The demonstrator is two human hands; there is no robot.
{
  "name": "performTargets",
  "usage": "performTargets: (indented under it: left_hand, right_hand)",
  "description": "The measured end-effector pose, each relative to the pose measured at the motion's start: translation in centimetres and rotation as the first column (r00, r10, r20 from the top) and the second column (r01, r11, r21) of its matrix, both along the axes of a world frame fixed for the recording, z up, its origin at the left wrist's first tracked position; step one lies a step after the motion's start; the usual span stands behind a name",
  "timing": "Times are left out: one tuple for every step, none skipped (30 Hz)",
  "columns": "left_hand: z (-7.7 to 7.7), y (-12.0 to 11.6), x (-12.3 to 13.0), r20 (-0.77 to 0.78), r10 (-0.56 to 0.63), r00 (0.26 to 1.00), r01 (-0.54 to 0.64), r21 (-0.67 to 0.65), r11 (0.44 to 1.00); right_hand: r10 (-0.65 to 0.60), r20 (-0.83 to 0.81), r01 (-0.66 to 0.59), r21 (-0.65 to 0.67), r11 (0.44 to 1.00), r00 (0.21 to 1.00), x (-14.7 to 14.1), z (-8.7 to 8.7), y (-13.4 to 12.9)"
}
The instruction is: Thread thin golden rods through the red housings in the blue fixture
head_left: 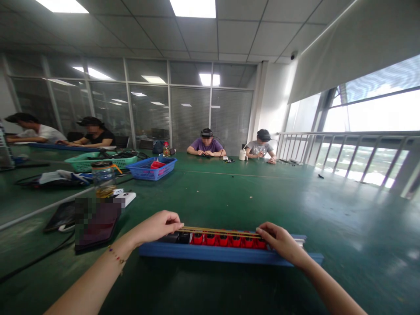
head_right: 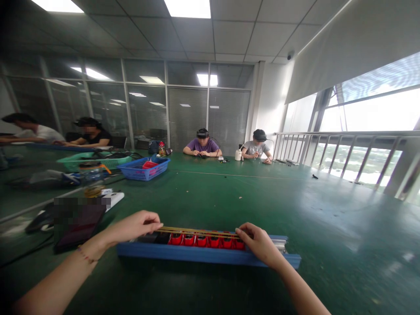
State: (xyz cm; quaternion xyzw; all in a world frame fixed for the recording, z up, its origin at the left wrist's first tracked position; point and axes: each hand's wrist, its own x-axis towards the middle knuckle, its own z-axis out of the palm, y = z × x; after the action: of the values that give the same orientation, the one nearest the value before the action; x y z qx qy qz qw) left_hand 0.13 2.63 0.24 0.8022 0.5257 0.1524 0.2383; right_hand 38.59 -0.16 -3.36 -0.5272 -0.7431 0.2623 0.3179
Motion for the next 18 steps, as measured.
performTargets:
  left_hand:
    - [-0.1, 0.0, 0.1, 0.001, -0.002, 1.0, 0.002, 0.003, 1.0]
    - [-0.2, 0.0, 0.2, 0.002, -0.005, 1.0, 0.005, 0.007, 1.0]
    - [-0.2, 0.1, 0.2, 0.003, -0.006, 1.0, 0.006, 0.015, 1.0]
    - [-0.2, 0.2, 0.2, 0.006, -0.005, 1.0, 0.004, 0.025, 1.0]
    - [-0.1, 0.3, -0.1, 0.014, 0.004, 1.0, -0.005, 0.041, 0.999]
    - [0.0, 0.5, -0.5, 0.028, 0.024, 0.999, -0.026, 0.065, 0.998]
    - [0.1, 0.8, -1.3, 0.044, 0.072, 0.996, -0.076, 0.105, 0.992]
    - [0.2, 1.2, -2.3, 0.058, 0.141, 0.988, -0.148, 0.157, 0.976]
    - [0.3, 1.6, -3.6, 0.07, 0.247, 0.966, -0.257, 0.229, 0.939]
    - [0.2, 2.0, -5.1, 0.076, 0.412, 0.908, -0.413, 0.329, 0.849]
    - [0.0, 2.3, -6.9, 0.07, 0.573, 0.817, -0.544, 0.426, 0.724]
    - [-0.3, 2.7, -8.7, 0.073, 0.703, 0.707, -0.639, 0.49, 0.592]
    - [-0.8, 3.0, -10.5, 0.071, 0.803, 0.592, -0.719, 0.497, 0.487]
    - [-1.5, 3.2, -12.1, 0.064, 0.861, 0.504, -0.773, 0.477, 0.417]
    - [-2.3, 3.4, -13.6, 0.03, 0.89, 0.456, -0.809, 0.43, 0.4]
    - [-3.1, 3.6, -14.8, 0.007, 0.902, 0.432, -0.837, 0.377, 0.397]
    - [-3.9, 3.8, -15.7, -0.016, 0.901, 0.434, -0.85, 0.325, 0.415]
    - [-4.7, 4.0, -16.4, -0.028, 0.894, 0.447, -0.852, 0.292, 0.435]
  right_hand:
    - [0.001, 0.003, -0.001, -0.001, 1.0, 1.0, 0.0, 0.0, 0.0]
    - [0.0, 0.005, 0.0, -0.003, 1.0, 1.0, 0.0, 0.0, 0.0]
    - [-0.002, 0.007, 0.002, -0.004, 1.0, 1.0, 0.0, 0.0, 0.0]
    - [-0.001, 0.006, 0.001, -0.007, 1.0, 1.0, 0.0, 0.0, 0.0]
    - [0.001, 0.005, -0.001, -0.009, 1.0, 1.0, 0.0, 0.0, 0.0]
    - [0.002, 0.002, -0.002, -0.011, 1.0, 1.0, 0.0, 0.0, 0.0]
    - [0.004, -0.002, -0.004, -0.01, 1.0, 1.0, 0.0, 0.0, 0.0]
    - [0.006, -0.004, -0.006, -0.008, 1.0, 1.0, 0.0, 0.0, 0.0]
    - [0.01, -0.005, -0.01, -0.009, 1.0, 1.0, 0.0, 0.0, 0.0]
    - [0.013, -0.005, -0.013, -0.009, 1.0, 1.0, 0.0, 0.0, 0.1]
    - [0.017, -0.005, -0.017, -0.009, 1.0, 1.0, 0.1, -0.1, 0.1]
    - [0.021, -0.003, -0.021, -0.009, 1.0, 1.0, 0.1, -0.1, 0.1]
    - [0.024, -0.001, -0.024, -0.011, 1.0, 1.0, 0.1, -0.1, 0.2]
    - [0.026, 0.001, -0.026, -0.014, 1.0, 1.0, 0.2, -0.2, 0.2]
    - [0.028, 0.0, -0.028, -0.015, 0.999, 1.0, 0.2, -0.2, 0.3]
    - [0.03, -0.002, -0.03, -0.014, 0.999, 1.0, 0.2, -0.3, 0.4]
    - [0.032, -0.003, -0.032, -0.013, 0.999, 0.999, 0.3, -0.3, 0.5]
    - [0.032, -0.002, -0.032, -0.011, 0.999, 0.999, 0.3, -0.4, 0.5]
